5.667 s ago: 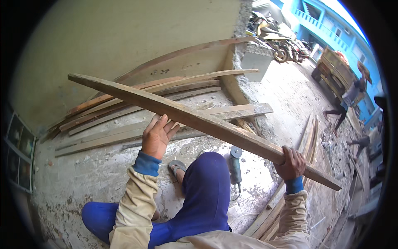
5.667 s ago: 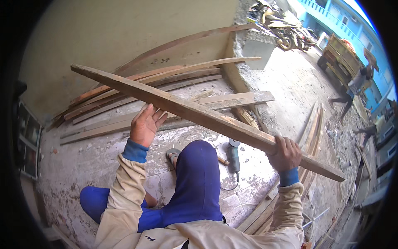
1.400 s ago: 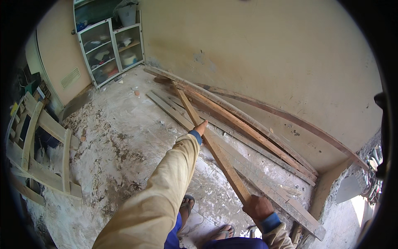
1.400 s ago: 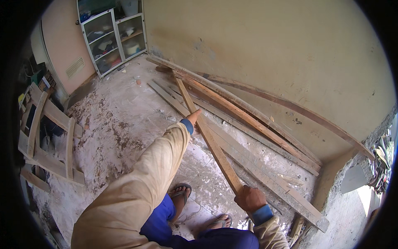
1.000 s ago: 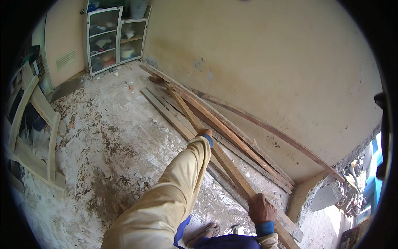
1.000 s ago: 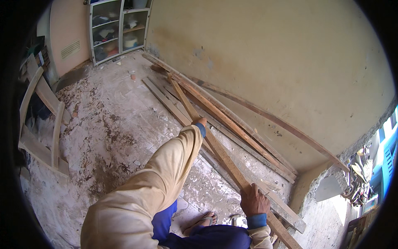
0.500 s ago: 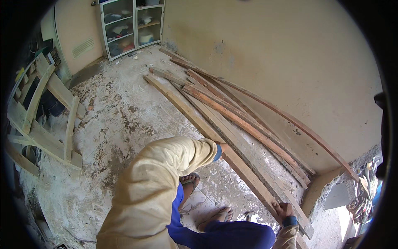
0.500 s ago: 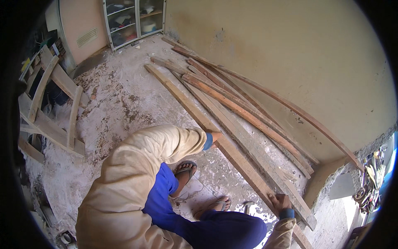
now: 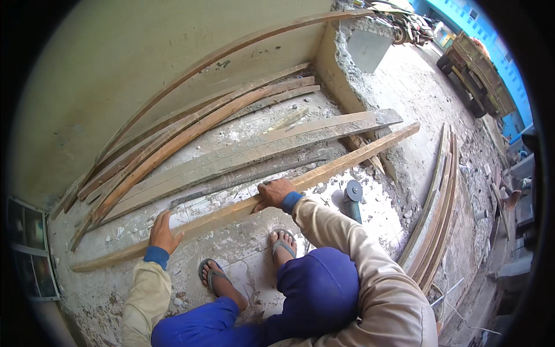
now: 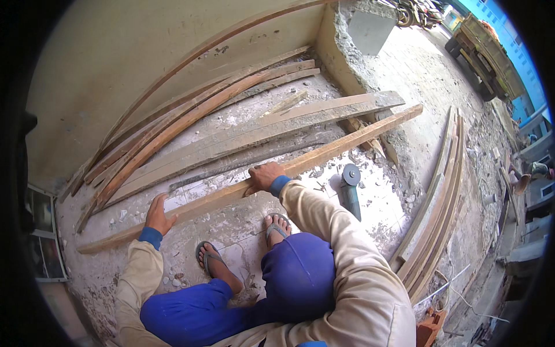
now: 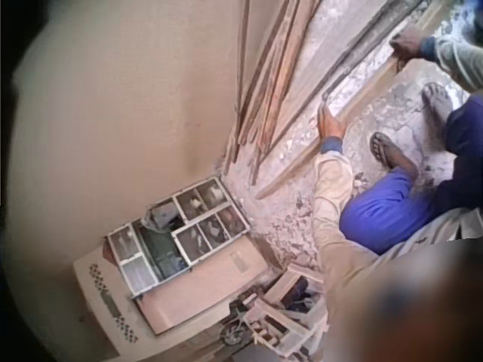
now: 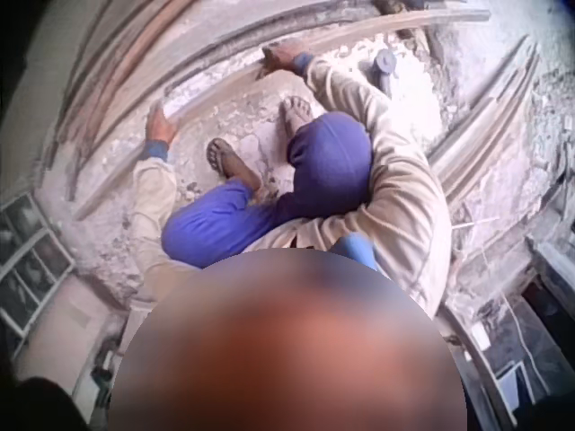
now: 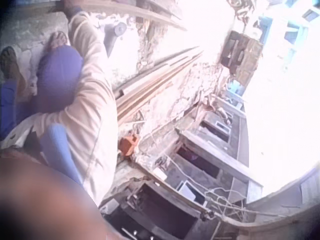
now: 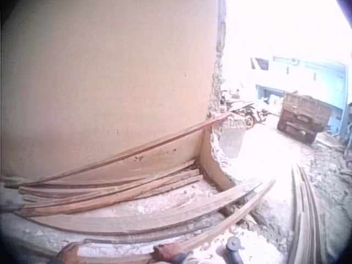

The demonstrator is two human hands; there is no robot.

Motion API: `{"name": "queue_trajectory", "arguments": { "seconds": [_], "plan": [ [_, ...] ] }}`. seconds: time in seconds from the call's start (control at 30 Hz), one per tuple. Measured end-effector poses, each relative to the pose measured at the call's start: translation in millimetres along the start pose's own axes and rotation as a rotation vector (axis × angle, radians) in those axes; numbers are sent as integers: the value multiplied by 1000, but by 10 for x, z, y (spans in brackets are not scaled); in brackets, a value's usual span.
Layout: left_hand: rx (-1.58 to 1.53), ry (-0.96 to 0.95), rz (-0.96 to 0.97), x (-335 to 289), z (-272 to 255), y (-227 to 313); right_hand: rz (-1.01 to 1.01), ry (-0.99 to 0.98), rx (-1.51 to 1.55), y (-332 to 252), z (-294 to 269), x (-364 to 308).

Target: The person sits on the floor and uses an angle grinder to cut several long wooden planks. They hold each plank with one hand and guide the grinder with the other, cutting through the wood and setting the pieces aside.

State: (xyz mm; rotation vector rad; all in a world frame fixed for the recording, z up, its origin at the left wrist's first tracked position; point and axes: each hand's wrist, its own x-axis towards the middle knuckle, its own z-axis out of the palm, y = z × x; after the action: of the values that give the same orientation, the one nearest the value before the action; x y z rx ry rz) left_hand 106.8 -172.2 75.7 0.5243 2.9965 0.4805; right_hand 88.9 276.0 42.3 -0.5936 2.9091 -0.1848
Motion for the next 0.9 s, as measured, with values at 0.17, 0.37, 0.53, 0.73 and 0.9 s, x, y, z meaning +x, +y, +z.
{"name": "queue_trajectory", "arguments": {
  "seconds": [0.17, 0.37, 0.53, 0.73, 0.9],
  "plan": [
    [128, -410, -112, 181, 601, -185, 32, -5, 156, -306, 461, 298],
    [83, -454, -105, -37, 1119, -290, 108, 119, 155, -278, 984, 168],
    [117, -492, -124, -53, 1152, -292, 161, 159, 181, -58, 1033, -286],
    [104, -620, -67, 229, 1171, -447, 331, 2, 438, -330, 1009, -1210],
    [3, -835, 10, 499, 671, -568, 617, -53, 940, -732, 1095, -1833]
  ]
}}
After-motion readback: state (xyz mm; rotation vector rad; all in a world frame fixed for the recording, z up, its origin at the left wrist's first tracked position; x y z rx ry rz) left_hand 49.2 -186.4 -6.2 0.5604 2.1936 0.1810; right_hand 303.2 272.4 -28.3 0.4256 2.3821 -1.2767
